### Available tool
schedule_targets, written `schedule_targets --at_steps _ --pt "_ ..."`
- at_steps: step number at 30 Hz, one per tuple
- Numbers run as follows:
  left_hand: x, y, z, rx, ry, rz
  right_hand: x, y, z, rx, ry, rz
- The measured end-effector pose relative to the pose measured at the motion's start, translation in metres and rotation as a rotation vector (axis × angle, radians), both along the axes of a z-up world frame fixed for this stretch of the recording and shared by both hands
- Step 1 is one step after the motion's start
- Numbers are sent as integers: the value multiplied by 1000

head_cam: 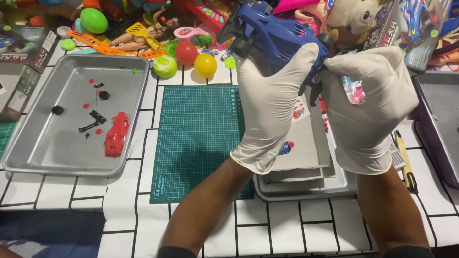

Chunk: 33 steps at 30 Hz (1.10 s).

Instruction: Assembling a toy car by attaching wheels, chassis components, and applying decorative stickers.

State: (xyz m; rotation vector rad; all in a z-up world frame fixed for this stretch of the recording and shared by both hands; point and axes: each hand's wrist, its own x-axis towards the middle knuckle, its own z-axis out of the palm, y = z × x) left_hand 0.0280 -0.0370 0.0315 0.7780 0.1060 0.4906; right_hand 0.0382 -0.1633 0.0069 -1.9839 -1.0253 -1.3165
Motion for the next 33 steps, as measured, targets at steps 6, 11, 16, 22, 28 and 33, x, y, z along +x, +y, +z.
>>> schedule_targets --at_steps 6,11,16,22,28,33 --pt "3 -1 -7 3 -17 14 0 7 -1 33 46 41" --pt "-1 -1 -8 76 -29 13 0 5 -5 61 93 48" --pt "-2 -1 -8 114 -48 42 1 8 -4 164 255 162" --pt "-2 0 -6 160 -19 45 4 10 -6 274 371 219" --pt "0 3 -3 217 56 92 8 11 -8 11 -3 19" --pt "1 5 -1 196 80 49 7 8 -8 21 115 16"
